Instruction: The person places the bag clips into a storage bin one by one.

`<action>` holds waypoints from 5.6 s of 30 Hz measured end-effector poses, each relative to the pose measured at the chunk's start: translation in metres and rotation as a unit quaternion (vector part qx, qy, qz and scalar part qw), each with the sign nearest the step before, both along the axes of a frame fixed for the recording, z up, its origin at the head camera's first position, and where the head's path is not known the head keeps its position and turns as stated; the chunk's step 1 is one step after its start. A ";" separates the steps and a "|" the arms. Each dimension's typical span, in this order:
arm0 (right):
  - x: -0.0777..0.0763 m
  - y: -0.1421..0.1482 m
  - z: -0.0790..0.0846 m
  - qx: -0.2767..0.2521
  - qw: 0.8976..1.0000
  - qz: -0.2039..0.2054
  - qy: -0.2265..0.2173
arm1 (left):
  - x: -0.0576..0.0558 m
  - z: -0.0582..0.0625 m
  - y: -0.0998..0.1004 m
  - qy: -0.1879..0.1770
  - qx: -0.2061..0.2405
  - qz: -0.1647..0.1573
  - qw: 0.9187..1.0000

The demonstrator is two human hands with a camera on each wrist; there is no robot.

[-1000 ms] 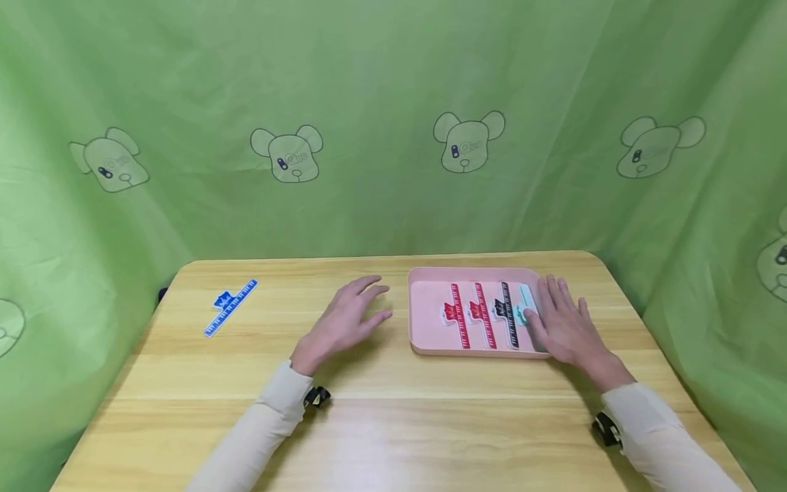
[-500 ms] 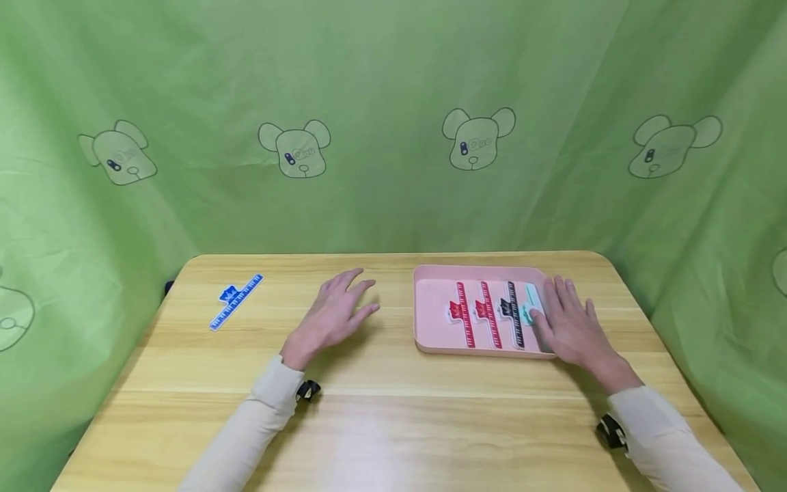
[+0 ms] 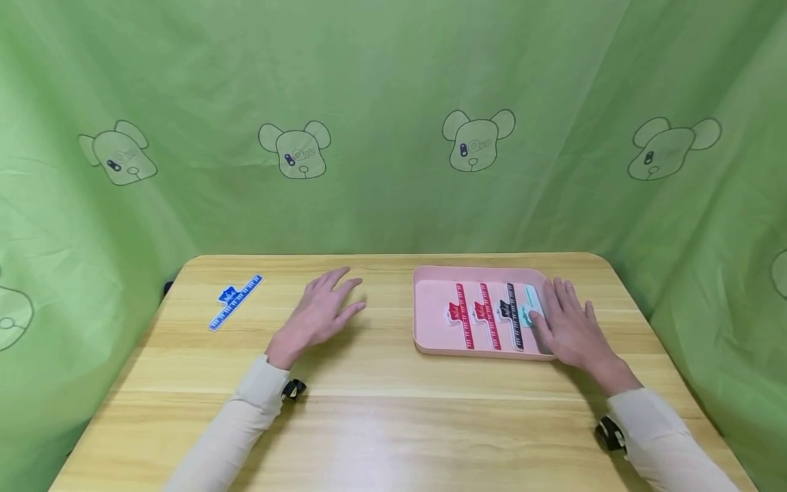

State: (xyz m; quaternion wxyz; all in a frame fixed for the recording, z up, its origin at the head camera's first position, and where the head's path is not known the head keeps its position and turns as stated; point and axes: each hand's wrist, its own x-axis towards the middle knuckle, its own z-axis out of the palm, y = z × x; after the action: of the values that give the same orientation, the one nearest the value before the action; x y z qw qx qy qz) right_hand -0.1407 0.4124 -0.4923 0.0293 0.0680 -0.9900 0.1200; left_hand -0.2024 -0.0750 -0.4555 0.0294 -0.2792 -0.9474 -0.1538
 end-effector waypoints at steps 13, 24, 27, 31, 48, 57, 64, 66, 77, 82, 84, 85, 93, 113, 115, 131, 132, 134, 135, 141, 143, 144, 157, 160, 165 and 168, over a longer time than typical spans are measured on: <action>0.001 0.001 -0.002 -0.007 1.000 -0.001 0.000 | -0.005 -0.001 -0.024 -0.002 0.013 0.015 1.000; 0.001 -0.003 0.001 -0.006 1.000 -0.006 -0.008 | -0.011 0.002 -0.049 0.004 0.011 0.028 1.000; 0.001 -0.002 0.000 -0.005 1.000 -0.007 -0.008 | -0.013 0.003 -0.057 0.005 0.011 0.033 0.999; 0.000 -0.001 -0.001 -0.006 1.000 -0.006 -0.006 | -0.016 0.002 -0.069 0.011 0.009 0.039 0.999; 0.004 -0.002 0.003 -0.007 1.000 -0.004 -0.013 | -0.020 0.003 -0.103 0.017 -0.002 0.054 0.998; 0.003 -0.004 0.000 -0.007 1.000 -0.002 -0.007 | -0.020 0.000 -0.123 0.032 0.001 0.054 0.998; 0.003 -0.004 0.001 -0.002 1.000 -0.004 -0.012 | -0.021 0.001 -0.140 0.016 0.014 0.051 0.998; 0.002 -0.002 0.002 -0.001 1.000 -0.003 -0.014 | -0.020 0.001 -0.145 0.022 0.017 0.050 0.998; 0.003 -0.001 0.003 -0.012 1.000 -0.009 -0.013 | -0.015 0.002 -0.164 0.048 0.033 0.041 0.997; 0.004 -0.003 0.004 -0.008 1.000 -0.011 -0.008 | -0.016 0.003 -0.175 0.046 0.034 0.055 0.997; 0.004 -0.003 0.005 -0.008 1.000 -0.011 -0.007 | -0.016 0.003 -0.179 0.037 0.032 0.062 0.997; 0.004 -0.003 0.004 -0.010 1.000 -0.011 -0.007 | -0.017 0.003 -0.182 0.030 0.028 0.066 0.997; 0.003 -0.002 0.001 -0.009 1.000 -0.009 -0.010 | -0.016 0.004 -0.197 -0.001 -0.009 0.080 0.997; 0.003 -0.002 0.000 -0.017 1.000 -0.009 -0.015 | -0.018 0.006 -0.213 -0.025 -0.066 0.076 0.995; 0.003 -0.002 0.000 -0.018 1.000 -0.009 -0.015 | -0.019 0.005 -0.213 -0.033 -0.064 0.082 0.994; 0.005 -0.005 0.000 -0.011 1.000 -0.017 -0.020 | -0.033 -0.008 -0.223 -0.076 -0.012 0.074 0.994; 0.005 -0.005 0.000 -0.011 1.000 -0.017 -0.020 | -0.034 -0.009 -0.223 -0.081 0.000 0.072 0.994; 0.005 -0.005 0.001 -0.012 1.000 -0.017 -0.021 | -0.036 -0.010 -0.223 -0.082 0.017 0.065 0.994; 0.005 -0.005 0.001 -0.013 1.000 -0.017 -0.022 | -0.037 -0.010 -0.223 -0.083 0.021 0.063 0.994; 0.005 -0.005 0.004 -0.014 0.999 -0.018 -0.023 | -0.040 -0.009 -0.223 -0.090 0.020 0.069 0.993; 0.005 -0.005 0.004 -0.015 0.999 -0.018 -0.023 | -0.041 -0.009 -0.223 -0.093 0.018 0.072 0.993; 0.005 -0.005 0.004 -0.015 0.999 -0.017 -0.024 | -0.042 -0.009 -0.223 -0.094 0.016 0.072 0.993; 0.006 -0.004 0.004 -0.015 0.999 -0.019 -0.022 | -0.044 -0.008 -0.221 -0.128 0.024 0.090 0.987; 0.006 -0.004 0.004 -0.016 0.999 -0.020 -0.022 | -0.043 -0.008 -0.220 -0.131 0.031 0.094 0.986; 0.005 -0.004 0.002 -0.017 0.999 -0.020 -0.022 | -0.040 -0.007 -0.218 -0.134 0.038 0.106 0.985; 0.005 -0.003 0.003 -0.017 0.999 -0.020 -0.023 | -0.038 -0.007 -0.217 -0.136 0.044 0.114 0.983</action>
State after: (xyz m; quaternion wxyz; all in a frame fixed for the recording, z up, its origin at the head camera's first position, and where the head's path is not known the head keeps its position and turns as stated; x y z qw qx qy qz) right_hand -0.1356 0.4092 -0.4898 0.0105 0.0451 -0.9894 0.1377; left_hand -0.2408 -0.2917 -0.4621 -0.0698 -0.1445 -0.9604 -0.2277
